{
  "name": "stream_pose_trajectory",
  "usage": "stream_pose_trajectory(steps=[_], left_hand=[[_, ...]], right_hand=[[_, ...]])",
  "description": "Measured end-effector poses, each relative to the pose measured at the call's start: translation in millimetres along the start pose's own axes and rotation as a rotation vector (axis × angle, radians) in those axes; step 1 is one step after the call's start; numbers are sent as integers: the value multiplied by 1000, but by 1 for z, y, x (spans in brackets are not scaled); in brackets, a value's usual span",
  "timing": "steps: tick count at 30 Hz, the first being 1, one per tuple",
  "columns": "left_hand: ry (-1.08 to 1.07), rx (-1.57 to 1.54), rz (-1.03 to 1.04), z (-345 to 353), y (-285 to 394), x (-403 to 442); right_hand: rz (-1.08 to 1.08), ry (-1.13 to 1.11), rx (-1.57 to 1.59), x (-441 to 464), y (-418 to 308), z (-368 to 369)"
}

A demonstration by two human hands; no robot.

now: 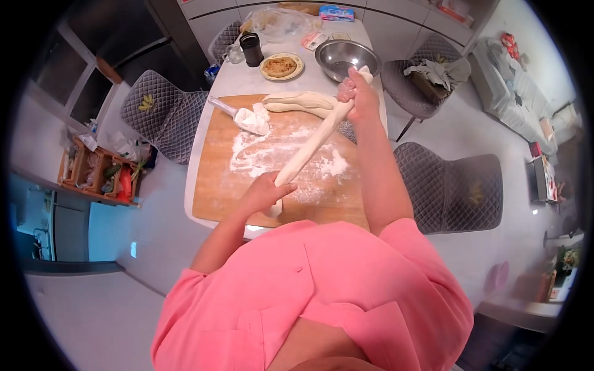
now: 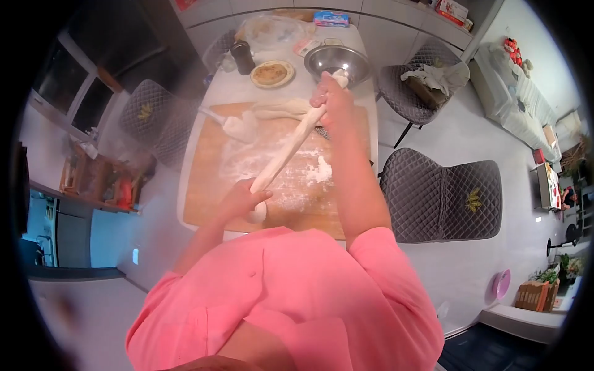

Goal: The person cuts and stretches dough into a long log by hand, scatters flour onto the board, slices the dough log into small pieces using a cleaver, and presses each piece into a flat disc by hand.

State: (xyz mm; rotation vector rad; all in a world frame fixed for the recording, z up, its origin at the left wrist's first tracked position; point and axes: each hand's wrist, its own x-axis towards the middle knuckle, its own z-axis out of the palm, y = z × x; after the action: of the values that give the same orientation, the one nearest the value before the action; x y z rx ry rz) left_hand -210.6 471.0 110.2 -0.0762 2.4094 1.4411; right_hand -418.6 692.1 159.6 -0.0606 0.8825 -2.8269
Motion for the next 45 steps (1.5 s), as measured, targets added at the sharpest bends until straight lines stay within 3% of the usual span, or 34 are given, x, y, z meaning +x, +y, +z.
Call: stream_pose_trajectory(steps=[2, 4, 8, 11, 13, 14, 16, 17, 19, 20, 21, 23, 26, 27, 29, 32, 34, 36, 38, 40, 41, 42, 43, 45], left_hand=[[-27, 30, 56, -8, 1, 5], [-246, -19, -85, -21, 20, 3], [-319, 25, -139, -28, 37, 6], [-312, 109, 8, -22, 36, 12], [-184, 62, 266, -18, 47, 16], [-178, 59, 264, -19, 54, 17], [-138, -116, 433, -26, 90, 11], [-132, -122, 427, -27, 102, 11], [-207, -606, 382, -28, 121, 14], [-202, -613, 380, -29, 127, 16], [-134, -529, 372, -31, 131, 19], [78, -329, 291, -27, 134, 27], [200, -255, 157, -26, 136, 37], [195, -258, 150, -23, 132, 41], [260, -251, 487, -16, 117, 50], [127, -308, 414, -25, 120, 48], [149, -192, 304, -24, 124, 49], [321, -213, 291, -21, 125, 47], [309, -176, 201, -17, 111, 59], [344, -72, 293, -9, 107, 61], [339, -73, 291, -8, 108, 61], [302, -164, 436, -7, 108, 60], [263, -255, 578, -6, 106, 59], [175, -331, 557, -13, 102, 67]], right_hand=[[12, -69, 2, -17, 0, 30], [-3, -130, -113, -40, -8, 67], [-15, -234, -154, -65, -22, 108], [81, -366, -156, -85, -21, 126], [152, -425, -199, -98, -14, 139], [158, -430, -201, -101, -9, 141], [272, -523, -180, -102, 3, 143], [220, -674, -186, -91, 15, 130], [179, -618, -292, -93, 16, 134], [128, -561, -396, -93, 15, 136], [136, -560, -398, -91, 13, 137], [16, -466, -709, -84, 8, 136], [-15, -323, -689, -80, 12, 134], [-75, -309, -774, -78, 14, 132], [-2, -359, -673, -80, 10, 129], [44, -422, -553, -80, 16, 125], [20, -411, -507, -76, 18, 125], [-77, -326, -510, -78, 31, 124], [-568, -281, -915, -71, 46, 111], [-524, -275, -943, -81, 42, 113], [-347, -307, -812, -79, 37, 110], [-172, -335, -676, -76, 33, 107], [-169, -329, -675, -74, 28, 104], [142, -562, -272, -70, 20, 103]])
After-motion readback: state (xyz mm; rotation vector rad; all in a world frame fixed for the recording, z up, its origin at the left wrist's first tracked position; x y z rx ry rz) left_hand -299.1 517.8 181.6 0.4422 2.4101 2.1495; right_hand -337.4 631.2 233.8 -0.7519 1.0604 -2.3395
